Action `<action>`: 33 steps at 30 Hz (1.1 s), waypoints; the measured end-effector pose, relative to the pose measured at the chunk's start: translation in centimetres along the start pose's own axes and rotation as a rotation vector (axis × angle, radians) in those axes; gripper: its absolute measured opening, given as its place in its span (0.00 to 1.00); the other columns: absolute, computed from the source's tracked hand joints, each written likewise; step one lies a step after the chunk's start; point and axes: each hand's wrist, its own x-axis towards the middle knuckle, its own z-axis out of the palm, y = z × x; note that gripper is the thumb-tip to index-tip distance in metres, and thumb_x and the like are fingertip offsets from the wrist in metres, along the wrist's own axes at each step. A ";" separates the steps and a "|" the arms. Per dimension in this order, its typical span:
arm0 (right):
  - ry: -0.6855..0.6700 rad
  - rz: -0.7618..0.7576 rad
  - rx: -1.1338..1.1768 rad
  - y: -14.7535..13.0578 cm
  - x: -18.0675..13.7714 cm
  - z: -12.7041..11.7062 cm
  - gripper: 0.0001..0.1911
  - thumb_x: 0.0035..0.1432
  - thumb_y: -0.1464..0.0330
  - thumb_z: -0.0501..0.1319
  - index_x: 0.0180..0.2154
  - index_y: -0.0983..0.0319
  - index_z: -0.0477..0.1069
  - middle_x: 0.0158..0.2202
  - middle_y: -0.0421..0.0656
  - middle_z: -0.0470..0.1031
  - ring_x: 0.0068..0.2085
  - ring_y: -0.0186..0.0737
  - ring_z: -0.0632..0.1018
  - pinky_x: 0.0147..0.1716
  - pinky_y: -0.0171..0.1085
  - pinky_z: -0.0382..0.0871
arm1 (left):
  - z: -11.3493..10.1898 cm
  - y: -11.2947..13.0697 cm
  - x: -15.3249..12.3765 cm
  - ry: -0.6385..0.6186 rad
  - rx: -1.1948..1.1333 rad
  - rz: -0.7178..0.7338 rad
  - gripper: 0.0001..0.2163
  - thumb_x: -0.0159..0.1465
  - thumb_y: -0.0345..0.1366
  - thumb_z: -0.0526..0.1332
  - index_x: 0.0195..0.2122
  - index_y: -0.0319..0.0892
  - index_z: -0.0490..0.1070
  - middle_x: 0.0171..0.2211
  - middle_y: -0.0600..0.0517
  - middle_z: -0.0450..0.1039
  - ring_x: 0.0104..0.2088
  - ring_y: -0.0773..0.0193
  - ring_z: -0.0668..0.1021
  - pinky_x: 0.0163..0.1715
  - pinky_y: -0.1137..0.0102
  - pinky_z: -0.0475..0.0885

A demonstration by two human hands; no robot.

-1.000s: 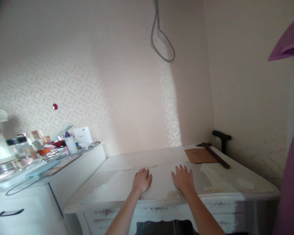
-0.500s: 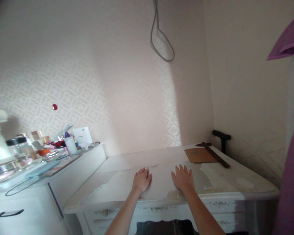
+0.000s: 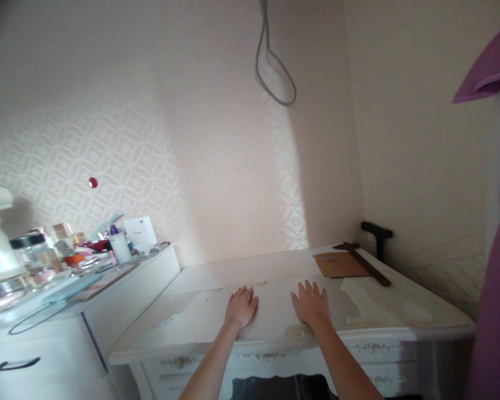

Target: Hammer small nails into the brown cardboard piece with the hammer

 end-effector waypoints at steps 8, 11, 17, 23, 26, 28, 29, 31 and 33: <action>0.008 0.005 -0.004 -0.1 -0.1 -0.2 0.29 0.59 0.58 0.43 0.57 0.64 0.59 0.61 0.50 0.55 0.61 0.54 0.54 0.55 0.55 0.44 | -0.1 0.1 0.0 -0.009 0.011 -0.002 0.23 0.65 0.44 0.42 0.58 0.41 0.59 0.60 0.46 0.56 0.59 0.56 0.59 0.58 0.60 0.50; 0.007 0.002 -0.004 -0.1 -0.2 -0.2 0.29 0.59 0.58 0.43 0.57 0.64 0.59 0.61 0.50 0.55 0.61 0.53 0.54 0.56 0.55 0.44 | -0.1 0.1 0.0 -0.013 0.011 0.000 0.23 0.65 0.44 0.42 0.58 0.41 0.59 0.60 0.45 0.56 0.59 0.55 0.59 0.58 0.59 0.50; -0.009 0.004 0.003 -0.1 -0.1 -0.3 0.29 0.59 0.58 0.42 0.58 0.65 0.59 0.61 0.50 0.55 0.61 0.54 0.53 0.56 0.55 0.43 | 0.0 0.0 0.1 -0.002 0.001 0.002 0.23 0.65 0.45 0.42 0.57 0.41 0.60 0.60 0.45 0.56 0.59 0.55 0.59 0.57 0.59 0.51; -0.003 0.002 0.004 -0.1 -0.1 -0.2 0.30 0.59 0.58 0.42 0.58 0.65 0.59 0.61 0.50 0.55 0.61 0.54 0.53 0.55 0.55 0.43 | 0.1 0.0 0.1 0.021 -0.019 0.006 0.23 0.65 0.44 0.43 0.57 0.40 0.61 0.59 0.44 0.57 0.59 0.54 0.60 0.57 0.58 0.51; -0.002 0.001 0.003 0.0 -0.1 -0.1 0.30 0.59 0.58 0.42 0.58 0.65 0.58 0.61 0.50 0.55 0.61 0.54 0.53 0.55 0.55 0.43 | 0.2 0.0 0.1 0.019 -0.014 0.007 0.23 0.65 0.44 0.43 0.57 0.40 0.61 0.59 0.44 0.57 0.59 0.54 0.60 0.57 0.58 0.51; 0.002 -0.002 0.004 0.0 0.0 0.0 0.30 0.59 0.58 0.42 0.58 0.65 0.59 0.61 0.51 0.55 0.61 0.54 0.53 0.56 0.55 0.43 | 0.2 -0.1 0.2 0.024 -0.009 0.010 0.23 0.65 0.44 0.43 0.57 0.40 0.61 0.59 0.44 0.57 0.59 0.54 0.60 0.57 0.58 0.51; 0.004 -0.003 0.005 0.0 0.0 0.0 0.30 0.59 0.58 0.42 0.58 0.65 0.59 0.61 0.51 0.55 0.61 0.54 0.53 0.55 0.55 0.43 | 0.3 -0.1 0.2 0.027 -0.009 0.012 0.23 0.65 0.45 0.43 0.57 0.41 0.61 0.59 0.44 0.58 0.59 0.54 0.60 0.57 0.58 0.52; 0.010 -0.004 0.006 0.1 0.0 0.1 0.30 0.59 0.58 0.42 0.58 0.65 0.59 0.61 0.51 0.55 0.61 0.54 0.53 0.55 0.55 0.43 | 0.3 -0.1 0.2 0.031 -0.009 0.012 0.23 0.65 0.45 0.43 0.56 0.41 0.61 0.59 0.44 0.58 0.59 0.54 0.60 0.57 0.58 0.52; 0.015 -0.007 0.003 0.1 0.1 0.2 0.29 0.59 0.58 0.42 0.57 0.65 0.60 0.61 0.51 0.56 0.61 0.54 0.54 0.55 0.56 0.43 | 0.3 -0.1 0.2 0.025 -0.003 0.010 0.23 0.65 0.44 0.42 0.57 0.41 0.61 0.59 0.44 0.57 0.59 0.55 0.60 0.57 0.58 0.52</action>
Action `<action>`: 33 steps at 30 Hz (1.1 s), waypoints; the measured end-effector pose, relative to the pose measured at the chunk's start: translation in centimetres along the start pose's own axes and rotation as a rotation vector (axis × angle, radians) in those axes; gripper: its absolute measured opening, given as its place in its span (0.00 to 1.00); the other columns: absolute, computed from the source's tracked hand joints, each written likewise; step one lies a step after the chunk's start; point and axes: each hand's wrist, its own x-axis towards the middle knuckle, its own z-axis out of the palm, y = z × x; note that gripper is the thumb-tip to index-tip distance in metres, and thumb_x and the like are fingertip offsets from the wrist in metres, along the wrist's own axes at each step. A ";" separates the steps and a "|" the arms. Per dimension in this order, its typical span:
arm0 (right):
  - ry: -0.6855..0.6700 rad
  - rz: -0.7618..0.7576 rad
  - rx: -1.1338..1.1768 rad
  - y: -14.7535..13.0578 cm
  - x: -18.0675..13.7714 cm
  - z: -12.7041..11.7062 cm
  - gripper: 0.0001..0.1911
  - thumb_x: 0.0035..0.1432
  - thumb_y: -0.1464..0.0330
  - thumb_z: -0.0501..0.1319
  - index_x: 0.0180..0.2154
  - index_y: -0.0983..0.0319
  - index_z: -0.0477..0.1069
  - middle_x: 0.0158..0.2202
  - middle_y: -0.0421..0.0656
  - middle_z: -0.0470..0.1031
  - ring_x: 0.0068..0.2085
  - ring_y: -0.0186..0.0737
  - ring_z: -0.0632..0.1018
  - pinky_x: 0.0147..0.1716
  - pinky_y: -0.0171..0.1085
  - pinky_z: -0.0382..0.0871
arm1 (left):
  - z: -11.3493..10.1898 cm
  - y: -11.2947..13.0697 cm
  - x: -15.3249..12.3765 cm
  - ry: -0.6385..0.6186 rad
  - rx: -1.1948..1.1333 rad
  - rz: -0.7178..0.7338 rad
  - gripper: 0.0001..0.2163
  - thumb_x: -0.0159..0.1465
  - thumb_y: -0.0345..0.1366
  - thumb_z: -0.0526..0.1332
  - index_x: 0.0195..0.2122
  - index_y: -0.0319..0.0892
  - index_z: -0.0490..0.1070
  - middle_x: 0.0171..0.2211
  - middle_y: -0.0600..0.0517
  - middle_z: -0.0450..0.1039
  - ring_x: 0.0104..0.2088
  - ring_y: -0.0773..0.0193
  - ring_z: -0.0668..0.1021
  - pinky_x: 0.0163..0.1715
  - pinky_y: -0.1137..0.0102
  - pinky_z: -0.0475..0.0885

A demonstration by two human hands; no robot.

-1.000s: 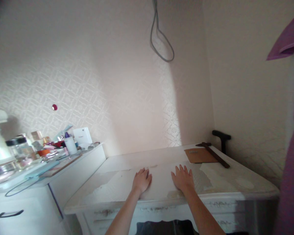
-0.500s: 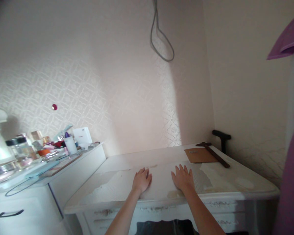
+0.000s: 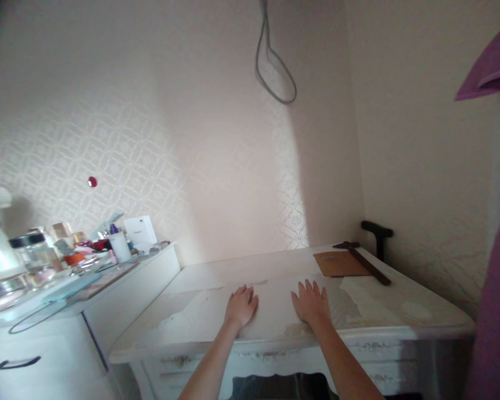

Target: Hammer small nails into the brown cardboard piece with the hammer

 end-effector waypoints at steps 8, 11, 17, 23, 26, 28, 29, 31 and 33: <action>0.006 0.003 -0.002 0.0 0.0 0.1 0.29 0.59 0.58 0.42 0.57 0.65 0.60 0.61 0.50 0.56 0.61 0.55 0.54 0.55 0.56 0.43 | -0.1 0.0 -0.1 -0.010 -0.004 -0.004 0.23 0.65 0.45 0.42 0.57 0.41 0.60 0.59 0.45 0.57 0.59 0.55 0.60 0.57 0.59 0.52; 0.009 0.003 -0.004 -0.1 -0.1 0.0 0.29 0.59 0.58 0.42 0.57 0.65 0.60 0.61 0.51 0.56 0.61 0.55 0.54 0.55 0.55 0.43 | -0.1 0.0 -0.1 0.000 -0.005 0.002 0.23 0.65 0.44 0.42 0.57 0.41 0.61 0.59 0.44 0.58 0.59 0.55 0.60 0.57 0.58 0.52; 0.012 0.006 -0.009 -0.1 -0.1 -0.1 0.29 0.59 0.58 0.42 0.57 0.65 0.60 0.61 0.51 0.56 0.60 0.54 0.55 0.56 0.55 0.44 | 0.0 0.0 0.0 -0.002 -0.004 0.006 0.23 0.65 0.44 0.42 0.57 0.40 0.61 0.59 0.44 0.57 0.58 0.54 0.60 0.57 0.58 0.52; 0.005 0.011 -0.007 -0.1 0.0 0.1 0.29 0.59 0.58 0.42 0.58 0.64 0.59 0.61 0.50 0.56 0.60 0.54 0.55 0.55 0.55 0.44 | 0.1 -0.1 0.0 0.001 -0.026 0.000 0.23 0.65 0.45 0.43 0.57 0.40 0.61 0.59 0.44 0.58 0.58 0.54 0.60 0.57 0.58 0.52; 0.008 0.006 -0.004 -0.1 0.0 0.1 0.29 0.59 0.58 0.42 0.57 0.65 0.60 0.61 0.50 0.56 0.60 0.54 0.55 0.55 0.55 0.44 | 0.0 0.0 0.0 0.003 -0.023 0.000 0.23 0.65 0.44 0.43 0.57 0.40 0.61 0.59 0.44 0.57 0.58 0.54 0.60 0.57 0.58 0.53; 0.010 0.006 -0.001 -0.1 0.0 0.1 0.29 0.59 0.58 0.42 0.57 0.65 0.60 0.60 0.50 0.57 0.60 0.54 0.55 0.55 0.55 0.44 | -0.1 0.0 -0.1 0.002 -0.017 0.000 0.23 0.65 0.44 0.43 0.57 0.40 0.61 0.59 0.44 0.58 0.58 0.54 0.60 0.57 0.58 0.53; 0.011 0.004 -0.002 -0.1 0.0 0.0 0.29 0.59 0.58 0.42 0.57 0.65 0.60 0.60 0.51 0.57 0.60 0.54 0.55 0.55 0.55 0.44 | -0.1 0.0 -0.1 0.003 -0.014 0.001 0.23 0.64 0.44 0.43 0.56 0.40 0.61 0.58 0.44 0.58 0.58 0.54 0.60 0.57 0.58 0.53; 0.011 0.003 -0.005 -0.1 -0.1 0.0 0.29 0.59 0.58 0.42 0.57 0.65 0.60 0.61 0.51 0.56 0.61 0.54 0.54 0.55 0.55 0.43 | -0.1 0.0 -0.1 0.006 -0.012 0.003 0.23 0.64 0.44 0.43 0.56 0.40 0.62 0.58 0.44 0.58 0.58 0.54 0.60 0.57 0.57 0.53; 0.010 0.002 -0.009 -0.1 -0.1 0.0 0.29 0.59 0.58 0.42 0.57 0.65 0.59 0.61 0.51 0.56 0.61 0.54 0.54 0.55 0.55 0.43 | -0.1 0.0 -0.1 0.008 -0.015 0.004 0.23 0.64 0.44 0.44 0.56 0.40 0.62 0.58 0.44 0.59 0.58 0.54 0.60 0.57 0.57 0.53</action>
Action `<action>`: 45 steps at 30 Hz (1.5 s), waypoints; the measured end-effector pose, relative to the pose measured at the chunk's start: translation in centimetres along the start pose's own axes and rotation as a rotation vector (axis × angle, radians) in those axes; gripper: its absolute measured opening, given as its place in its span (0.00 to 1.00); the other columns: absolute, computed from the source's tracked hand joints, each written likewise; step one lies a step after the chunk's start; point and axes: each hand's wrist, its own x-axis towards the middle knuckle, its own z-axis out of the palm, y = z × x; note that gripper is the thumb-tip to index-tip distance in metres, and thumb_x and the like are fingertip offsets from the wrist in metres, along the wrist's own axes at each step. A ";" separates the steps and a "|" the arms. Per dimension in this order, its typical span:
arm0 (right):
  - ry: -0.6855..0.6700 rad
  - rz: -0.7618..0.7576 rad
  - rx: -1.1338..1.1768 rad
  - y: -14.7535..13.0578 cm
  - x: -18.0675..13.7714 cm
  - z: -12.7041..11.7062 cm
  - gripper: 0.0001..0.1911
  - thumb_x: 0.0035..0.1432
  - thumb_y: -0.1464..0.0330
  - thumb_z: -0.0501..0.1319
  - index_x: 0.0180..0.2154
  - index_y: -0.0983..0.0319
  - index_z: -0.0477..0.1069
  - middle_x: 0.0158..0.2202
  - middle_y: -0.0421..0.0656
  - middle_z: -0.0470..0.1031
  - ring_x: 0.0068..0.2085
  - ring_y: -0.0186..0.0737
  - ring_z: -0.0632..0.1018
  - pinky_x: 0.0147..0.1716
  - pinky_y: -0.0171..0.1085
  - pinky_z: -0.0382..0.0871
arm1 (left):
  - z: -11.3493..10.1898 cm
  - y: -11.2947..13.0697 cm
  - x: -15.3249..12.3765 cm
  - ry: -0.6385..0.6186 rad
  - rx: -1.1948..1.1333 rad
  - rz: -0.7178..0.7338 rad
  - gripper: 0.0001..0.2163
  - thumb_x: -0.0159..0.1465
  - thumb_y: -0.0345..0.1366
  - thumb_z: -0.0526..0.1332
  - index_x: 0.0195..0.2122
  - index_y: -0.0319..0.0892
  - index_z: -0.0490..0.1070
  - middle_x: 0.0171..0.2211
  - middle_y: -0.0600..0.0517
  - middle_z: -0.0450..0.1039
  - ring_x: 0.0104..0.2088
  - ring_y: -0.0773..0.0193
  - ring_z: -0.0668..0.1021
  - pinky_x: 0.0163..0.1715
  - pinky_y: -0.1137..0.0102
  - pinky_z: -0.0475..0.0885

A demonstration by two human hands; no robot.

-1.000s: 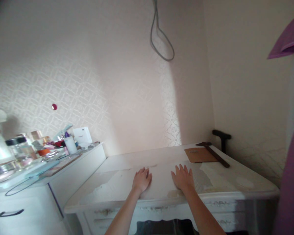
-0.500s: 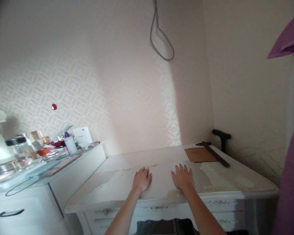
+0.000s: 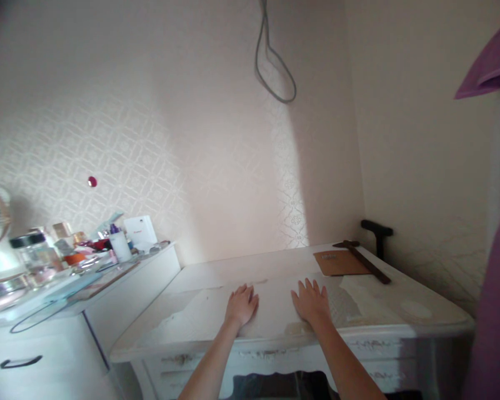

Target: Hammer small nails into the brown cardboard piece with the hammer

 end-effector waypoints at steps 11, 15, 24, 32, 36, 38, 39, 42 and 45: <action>-0.006 0.002 0.000 0.0 0.1 0.0 0.29 0.59 0.58 0.42 0.57 0.65 0.60 0.61 0.51 0.56 0.61 0.55 0.54 0.55 0.55 0.44 | -0.1 0.1 0.0 -0.023 0.014 -0.010 0.23 0.65 0.44 0.43 0.57 0.41 0.60 0.59 0.45 0.58 0.59 0.55 0.59 0.57 0.59 0.52; -0.010 0.004 0.012 0.0 0.0 -0.2 0.29 0.59 0.58 0.42 0.57 0.65 0.59 0.61 0.51 0.56 0.61 0.54 0.54 0.55 0.55 0.44 | -0.1 0.1 0.0 -0.009 0.013 -0.007 0.23 0.65 0.44 0.43 0.56 0.41 0.61 0.58 0.45 0.58 0.59 0.55 0.60 0.57 0.59 0.52; -0.025 0.006 0.016 0.0 0.0 -0.2 0.29 0.59 0.58 0.42 0.58 0.65 0.59 0.61 0.51 0.55 0.61 0.53 0.53 0.55 0.55 0.43 | 0.0 0.0 0.1 -0.021 0.016 -0.008 0.23 0.65 0.44 0.43 0.57 0.41 0.60 0.59 0.45 0.57 0.59 0.55 0.59 0.57 0.59 0.51; -0.015 0.007 0.022 0.0 0.0 -0.2 0.29 0.59 0.58 0.42 0.57 0.65 0.59 0.61 0.51 0.56 0.61 0.54 0.53 0.56 0.55 0.42 | 0.2 -0.1 0.1 -0.006 0.022 0.004 0.23 0.65 0.44 0.42 0.57 0.41 0.61 0.58 0.45 0.58 0.58 0.55 0.60 0.57 0.58 0.53; -0.018 0.006 0.018 0.0 0.0 -0.2 0.29 0.59 0.58 0.43 0.57 0.65 0.59 0.61 0.50 0.56 0.61 0.54 0.53 0.56 0.55 0.43 | 0.0 0.0 0.0 -0.006 0.016 -0.006 0.23 0.65 0.44 0.43 0.56 0.41 0.61 0.59 0.45 0.58 0.58 0.55 0.60 0.57 0.58 0.52; -0.019 0.003 0.014 0.0 0.0 -0.2 0.29 0.59 0.58 0.43 0.57 0.65 0.59 0.61 0.51 0.56 0.61 0.54 0.53 0.55 0.55 0.43 | 0.0 0.0 0.0 -0.010 0.016 -0.007 0.23 0.65 0.44 0.43 0.56 0.41 0.61 0.59 0.45 0.58 0.59 0.55 0.60 0.57 0.59 0.52; -0.018 0.002 0.013 0.0 0.0 -0.2 0.29 0.59 0.58 0.43 0.57 0.65 0.59 0.61 0.51 0.56 0.61 0.54 0.53 0.55 0.55 0.43 | -0.1 0.0 0.0 -0.012 0.017 -0.006 0.23 0.65 0.44 0.43 0.56 0.41 0.61 0.59 0.45 0.58 0.59 0.56 0.60 0.57 0.59 0.52; -0.014 0.003 0.012 0.0 0.0 -0.2 0.29 0.59 0.59 0.43 0.57 0.64 0.60 0.61 0.50 0.56 0.61 0.54 0.53 0.56 0.55 0.43 | -0.1 0.0 0.0 -0.014 0.015 -0.004 0.23 0.65 0.44 0.43 0.57 0.41 0.61 0.59 0.45 0.58 0.59 0.55 0.60 0.57 0.59 0.52; -0.015 0.003 0.017 0.0 0.0 -0.2 0.28 0.59 0.59 0.43 0.57 0.64 0.60 0.61 0.50 0.56 0.61 0.53 0.53 0.56 0.56 0.43 | -0.2 0.1 0.0 -0.025 0.020 -0.007 0.23 0.65 0.44 0.42 0.57 0.41 0.60 0.59 0.45 0.57 0.59 0.56 0.59 0.57 0.59 0.52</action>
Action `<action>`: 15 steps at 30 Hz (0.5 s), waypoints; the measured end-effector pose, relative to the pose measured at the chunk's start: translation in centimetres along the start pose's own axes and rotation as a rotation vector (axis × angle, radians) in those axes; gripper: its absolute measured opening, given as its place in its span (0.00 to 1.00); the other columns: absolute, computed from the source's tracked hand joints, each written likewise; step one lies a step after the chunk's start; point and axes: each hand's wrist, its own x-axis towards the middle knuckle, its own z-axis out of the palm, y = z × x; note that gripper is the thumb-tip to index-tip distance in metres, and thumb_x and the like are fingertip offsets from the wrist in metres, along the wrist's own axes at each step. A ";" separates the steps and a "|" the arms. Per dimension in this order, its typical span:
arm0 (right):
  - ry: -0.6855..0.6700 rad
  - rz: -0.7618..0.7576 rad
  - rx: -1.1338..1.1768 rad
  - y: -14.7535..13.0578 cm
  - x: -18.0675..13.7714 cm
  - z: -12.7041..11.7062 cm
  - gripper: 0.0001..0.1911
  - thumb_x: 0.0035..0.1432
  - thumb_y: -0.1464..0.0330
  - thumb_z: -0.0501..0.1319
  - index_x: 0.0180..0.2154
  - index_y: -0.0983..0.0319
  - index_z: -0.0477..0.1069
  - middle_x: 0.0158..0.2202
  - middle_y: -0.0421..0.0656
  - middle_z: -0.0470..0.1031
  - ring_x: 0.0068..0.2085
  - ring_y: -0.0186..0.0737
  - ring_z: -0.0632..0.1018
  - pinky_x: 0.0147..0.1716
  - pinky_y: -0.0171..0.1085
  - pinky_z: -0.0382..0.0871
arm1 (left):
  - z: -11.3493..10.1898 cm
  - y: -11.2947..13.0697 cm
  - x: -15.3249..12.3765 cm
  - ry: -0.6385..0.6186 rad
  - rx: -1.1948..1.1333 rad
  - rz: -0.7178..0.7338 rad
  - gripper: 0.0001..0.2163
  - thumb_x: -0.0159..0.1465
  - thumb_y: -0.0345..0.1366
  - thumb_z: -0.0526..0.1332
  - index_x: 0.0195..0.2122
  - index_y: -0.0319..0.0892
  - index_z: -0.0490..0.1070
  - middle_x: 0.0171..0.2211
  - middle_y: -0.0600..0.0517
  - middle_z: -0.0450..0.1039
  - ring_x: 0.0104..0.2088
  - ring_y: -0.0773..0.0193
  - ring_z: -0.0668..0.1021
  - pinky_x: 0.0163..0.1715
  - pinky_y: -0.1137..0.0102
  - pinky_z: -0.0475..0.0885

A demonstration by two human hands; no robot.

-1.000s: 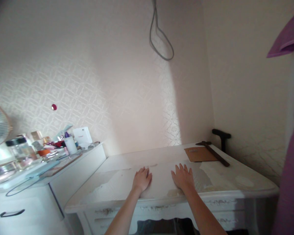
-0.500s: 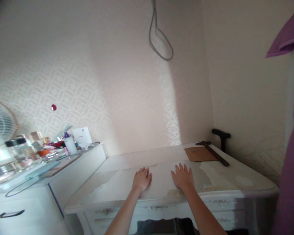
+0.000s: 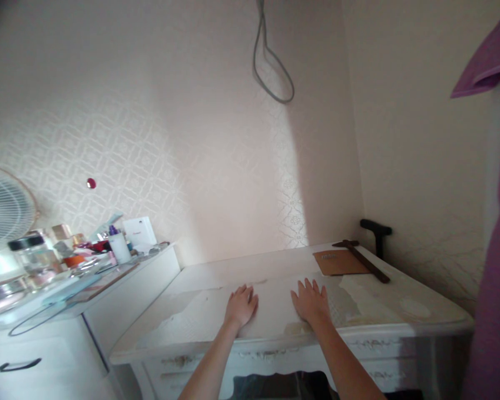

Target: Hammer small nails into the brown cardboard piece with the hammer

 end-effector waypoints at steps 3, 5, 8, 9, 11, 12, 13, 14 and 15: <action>-0.003 0.001 0.004 0.0 0.0 0.0 0.29 0.59 0.59 0.42 0.57 0.65 0.59 0.61 0.51 0.56 0.61 0.54 0.53 0.56 0.55 0.43 | -0.1 0.1 -0.1 -0.009 0.010 -0.004 0.23 0.65 0.44 0.42 0.57 0.41 0.60 0.59 0.45 0.57 0.59 0.56 0.59 0.57 0.59 0.51; -0.004 0.005 0.007 0.0 0.0 0.1 0.29 0.59 0.58 0.43 0.58 0.65 0.59 0.61 0.50 0.55 0.61 0.54 0.53 0.56 0.55 0.43 | -0.2 0.1 -0.1 -0.009 0.012 -0.003 0.23 0.65 0.44 0.42 0.57 0.41 0.60 0.59 0.45 0.57 0.59 0.56 0.59 0.57 0.59 0.51; -0.008 0.005 0.010 0.0 0.0 0.1 0.29 0.59 0.58 0.43 0.58 0.65 0.59 0.61 0.50 0.55 0.61 0.54 0.53 0.55 0.56 0.43 | -0.3 0.1 -0.1 -0.001 0.006 0.002 0.23 0.65 0.44 0.42 0.57 0.41 0.60 0.59 0.45 0.57 0.59 0.56 0.59 0.57 0.59 0.51; -0.009 0.004 0.009 0.0 0.1 0.1 0.29 0.59 0.58 0.43 0.58 0.65 0.59 0.61 0.50 0.55 0.61 0.54 0.53 0.55 0.56 0.43 | -0.3 0.1 -0.1 0.001 0.003 0.002 0.23 0.65 0.44 0.43 0.57 0.41 0.61 0.59 0.45 0.58 0.59 0.56 0.59 0.57 0.59 0.52; -0.009 0.004 0.006 0.0 0.1 0.0 0.29 0.59 0.58 0.43 0.58 0.65 0.59 0.61 0.51 0.55 0.61 0.54 0.53 0.55 0.55 0.43 | -0.2 0.1 -0.1 0.003 0.002 0.002 0.23 0.65 0.44 0.43 0.57 0.41 0.60 0.59 0.45 0.57 0.59 0.56 0.59 0.57 0.59 0.52; -0.008 0.003 0.006 0.0 0.1 0.0 0.29 0.59 0.58 0.43 0.58 0.65 0.59 0.61 0.51 0.56 0.61 0.54 0.53 0.56 0.55 0.43 | -0.2 0.1 -0.1 0.001 0.003 0.001 0.23 0.65 0.44 0.42 0.57 0.41 0.60 0.59 0.45 0.57 0.59 0.56 0.59 0.57 0.59 0.52; -0.007 0.002 0.005 0.0 0.1 0.0 0.29 0.59 0.58 0.43 0.57 0.65 0.59 0.61 0.51 0.56 0.61 0.54 0.53 0.55 0.55 0.43 | -0.2 0.1 -0.1 -0.004 0.007 0.000 0.23 0.65 0.44 0.42 0.57 0.41 0.60 0.59 0.45 0.57 0.59 0.56 0.59 0.57 0.59 0.52; -0.006 0.003 0.005 0.0 0.0 0.0 0.29 0.59 0.58 0.43 0.57 0.65 0.59 0.61 0.51 0.56 0.61 0.54 0.53 0.55 0.55 0.43 | -0.1 0.1 -0.1 -0.007 0.010 0.000 0.23 0.65 0.44 0.42 0.57 0.41 0.60 0.59 0.46 0.56 0.59 0.56 0.58 0.57 0.59 0.51; -0.006 0.003 0.004 0.0 0.0 -0.1 0.29 0.59 0.58 0.43 0.57 0.65 0.59 0.61 0.51 0.56 0.61 0.54 0.53 0.55 0.56 0.43 | -0.1 0.0 0.0 -0.010 0.013 -0.001 0.23 0.65 0.44 0.42 0.57 0.41 0.59 0.59 0.46 0.56 0.59 0.56 0.58 0.57 0.60 0.51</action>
